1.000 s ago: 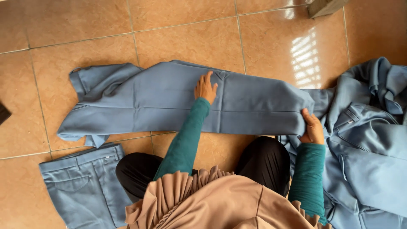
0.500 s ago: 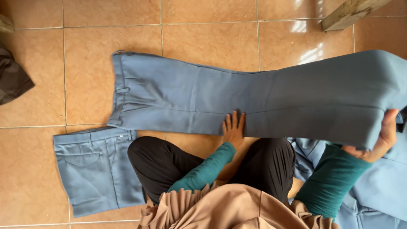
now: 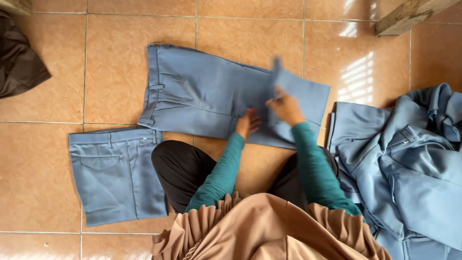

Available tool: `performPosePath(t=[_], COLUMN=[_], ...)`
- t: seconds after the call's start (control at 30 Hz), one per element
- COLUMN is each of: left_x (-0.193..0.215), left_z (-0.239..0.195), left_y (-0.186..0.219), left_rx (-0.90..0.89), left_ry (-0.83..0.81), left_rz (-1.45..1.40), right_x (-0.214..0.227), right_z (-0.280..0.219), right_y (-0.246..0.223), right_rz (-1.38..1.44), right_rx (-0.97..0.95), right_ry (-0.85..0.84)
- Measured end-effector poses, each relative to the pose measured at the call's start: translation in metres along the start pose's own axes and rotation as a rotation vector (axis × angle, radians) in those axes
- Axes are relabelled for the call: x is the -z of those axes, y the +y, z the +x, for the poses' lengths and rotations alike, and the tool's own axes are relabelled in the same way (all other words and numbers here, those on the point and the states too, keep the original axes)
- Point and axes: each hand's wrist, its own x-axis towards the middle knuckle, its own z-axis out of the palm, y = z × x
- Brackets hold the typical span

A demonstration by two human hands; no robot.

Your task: The person sits on a tiled floor and folds several pairs of light blue trousers by hand. They smooth out each pair, fold the legs together, and then fold the garment into a compact rectangle, placing the finished items in a neat stack.

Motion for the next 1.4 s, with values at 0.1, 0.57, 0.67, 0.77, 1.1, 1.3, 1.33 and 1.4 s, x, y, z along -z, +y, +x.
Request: performPosePath(t=[0.1, 0.57, 0.67, 0.77, 1.1, 1.3, 1.33, 1.4], left_x=[0.019, 0.045, 0.05, 0.052, 0.043, 0.021, 0.013, -0.006], left_z=[-0.058, -0.047, -0.047, -0.05, -0.108, -0.11, -0.113, -0.119], left_y=[0.066, 0.02, 0.01, 0.008, 0.011, -0.035, -0.042, -0.056], left_rx=[0.024, -0.349, -0.417, -0.477, -0.314, -0.4, -0.404, -0.481], left_ry=[0.288, 0.431, 0.474, 0.488, 0.265, 0.036, 0.03, -0.138], left_rz=[-0.118, 0.871, 0.998, 1.112, 1.667, 1.496, 1.493, 1.385], right_x=[-0.059, -0.032, -0.03, -0.02, 0.034, 0.078, 0.086, 0.104], right_z=[-0.013, -0.006, -0.005, -0.013, -0.088, -0.136, -0.143, -0.157], right_y=[-0.009, 0.284, 0.297, 0.291, 0.124, 0.065, 0.052, 0.027], right_rz=[0.103, -0.091, 0.006, 0.217, 1.061, 1.136, 1.131, 1.111], right_rx=[-0.12, -0.635, -0.687, -0.721, -0.419, -0.248, -0.247, -0.194], right_ry=[-0.371, 0.241, 0.197, 0.128, 0.349, 0.488, 0.493, 0.512])
